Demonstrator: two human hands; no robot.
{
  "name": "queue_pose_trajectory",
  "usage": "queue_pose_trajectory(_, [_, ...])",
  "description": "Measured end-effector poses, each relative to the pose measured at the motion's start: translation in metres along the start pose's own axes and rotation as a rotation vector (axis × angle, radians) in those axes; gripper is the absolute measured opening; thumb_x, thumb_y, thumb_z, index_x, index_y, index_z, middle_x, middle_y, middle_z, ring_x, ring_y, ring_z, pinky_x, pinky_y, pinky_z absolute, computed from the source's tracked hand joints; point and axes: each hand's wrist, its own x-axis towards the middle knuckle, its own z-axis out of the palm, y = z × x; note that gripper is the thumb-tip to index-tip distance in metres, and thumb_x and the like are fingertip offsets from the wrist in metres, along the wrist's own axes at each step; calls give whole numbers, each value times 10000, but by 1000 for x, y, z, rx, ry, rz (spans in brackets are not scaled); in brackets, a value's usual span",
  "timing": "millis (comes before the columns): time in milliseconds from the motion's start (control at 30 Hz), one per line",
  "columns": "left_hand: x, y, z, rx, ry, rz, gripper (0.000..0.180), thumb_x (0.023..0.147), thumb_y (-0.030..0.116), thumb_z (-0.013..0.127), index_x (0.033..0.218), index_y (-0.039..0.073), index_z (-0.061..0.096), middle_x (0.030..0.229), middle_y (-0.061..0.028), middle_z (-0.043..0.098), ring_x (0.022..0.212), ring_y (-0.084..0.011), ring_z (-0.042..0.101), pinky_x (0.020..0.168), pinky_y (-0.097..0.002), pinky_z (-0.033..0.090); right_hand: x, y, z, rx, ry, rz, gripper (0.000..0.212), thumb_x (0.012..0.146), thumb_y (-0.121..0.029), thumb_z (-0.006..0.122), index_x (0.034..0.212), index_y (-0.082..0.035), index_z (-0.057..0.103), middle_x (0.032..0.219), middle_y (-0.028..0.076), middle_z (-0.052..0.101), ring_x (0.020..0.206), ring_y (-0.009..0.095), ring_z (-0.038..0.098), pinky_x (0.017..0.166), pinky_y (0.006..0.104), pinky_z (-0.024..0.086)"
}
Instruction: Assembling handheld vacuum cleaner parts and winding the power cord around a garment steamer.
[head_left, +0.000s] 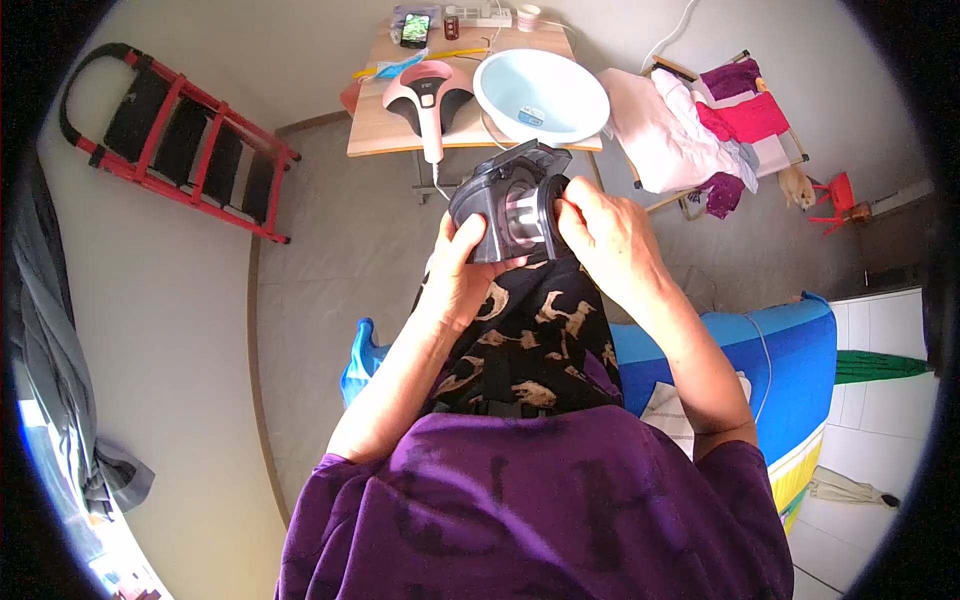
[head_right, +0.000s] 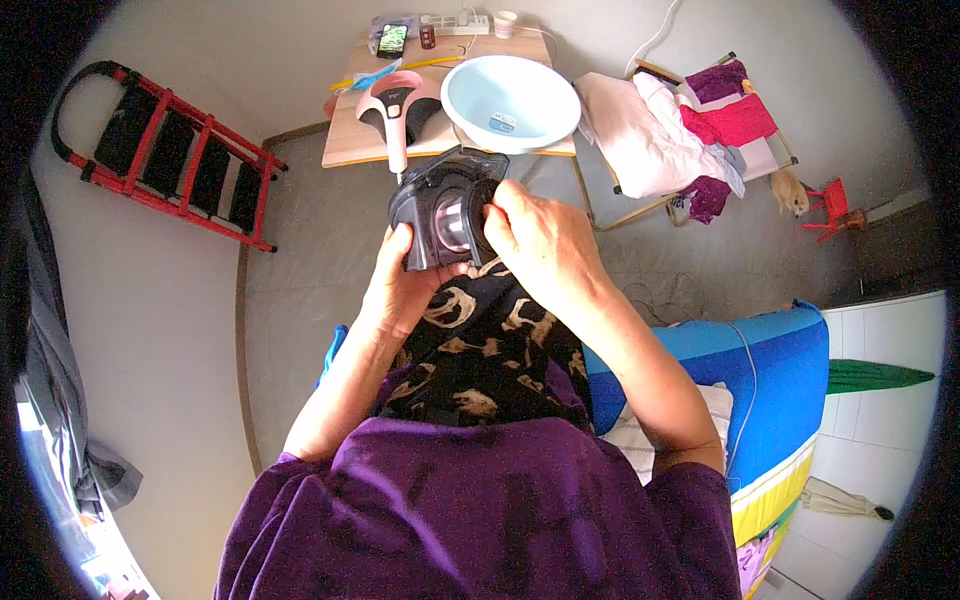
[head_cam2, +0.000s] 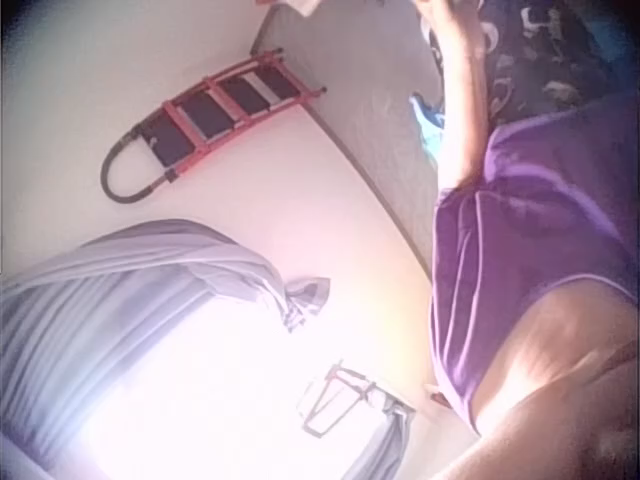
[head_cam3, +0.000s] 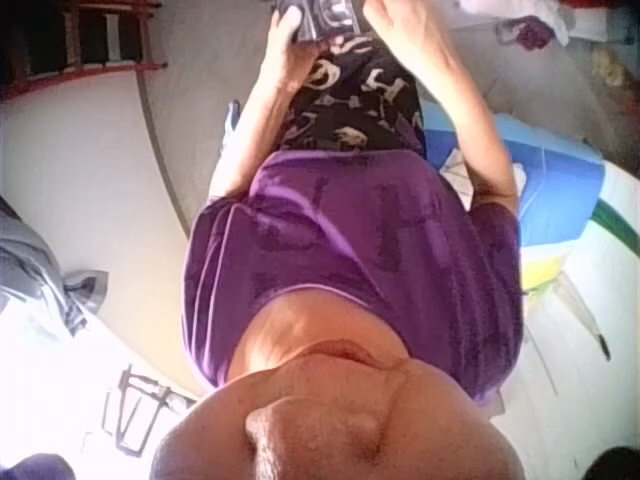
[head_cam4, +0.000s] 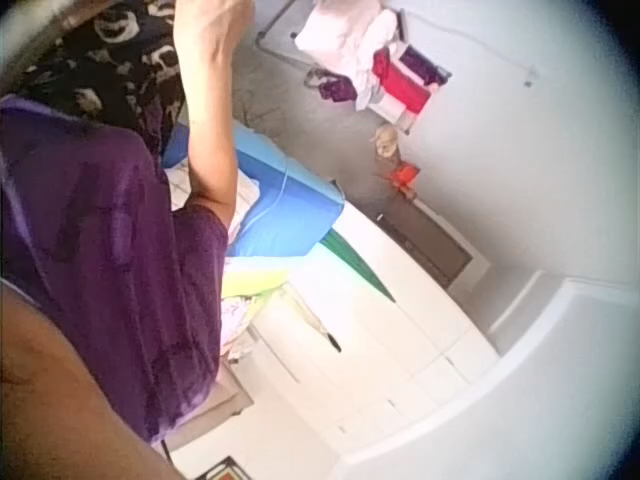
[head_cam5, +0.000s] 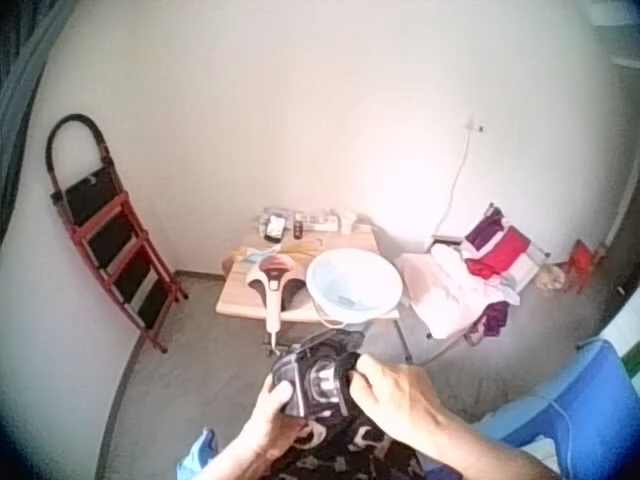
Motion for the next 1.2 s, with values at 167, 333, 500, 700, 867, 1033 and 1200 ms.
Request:
queue_pose_trajectory(167, [-3,-1,9,-100,1,-45,616,794,344,698,1263,90,390,1161,-107,532,1019,-227,578,745,-430,557,1,-3,3,-110,-53,-130,165,887,-197,519,824,-56,461,595,151,572,574,345,603,525,446,466])
queue_pose_trajectory(333, [-6,-1,10,-116,-8,-103,574,834,406,634,1266,96,419,1168,-92,550,1026,-228,574,776,-422,537,4,1,2,-92,-40,-211,160,883,-188,521,822,-54,459,591,149,572,574,341,605,519,438,470])
queue_pose_trajectory(500, [-8,-4,11,-148,-30,-155,568,869,470,570,1273,95,435,1178,-89,566,1036,-230,571,801,-423,523,10,4,0,-123,-59,-299,155,879,-185,524,841,-50,458,582,149,570,563,336,604,498,428,471])
queue_pose_trajectory(700, [-10,-4,19,-12,4,3,538,877,424,582,1273,110,399,1177,-93,554,1045,-224,568,786,-439,537,12,8,1,-73,-96,-292,167,885,-195,513,845,-44,456,579,159,568,562,346,602,491,437,466])
queue_pose_trajectory(867, [-11,-6,24,35,87,111,637,834,423,641,1299,118,330,1205,-98,516,1051,-234,565,786,-458,534,16,8,4,7,-95,-268,195,895,-219,494,851,-34,450,581,185,555,568,370,591,493,453,452])
queue_pose_trajectory(1033, [-9,-10,19,65,118,154,688,812,411,669,1312,117,298,1241,-105,478,1072,-246,551,802,-464,525,19,5,9,147,-145,-170,183,900,-183,486,830,-17,451,581,213,538,576,394,581,497,466,438])
queue_pose_trajectory(1200, [-6,-10,14,136,155,211,708,806,403,678,1314,110,283,1257,-109,453,1101,-246,532,810,-462,523,22,-1,10,229,-120,-117,181,901,-157,482,802,-8,455,576,225,524,581,410,575,502,468,433])
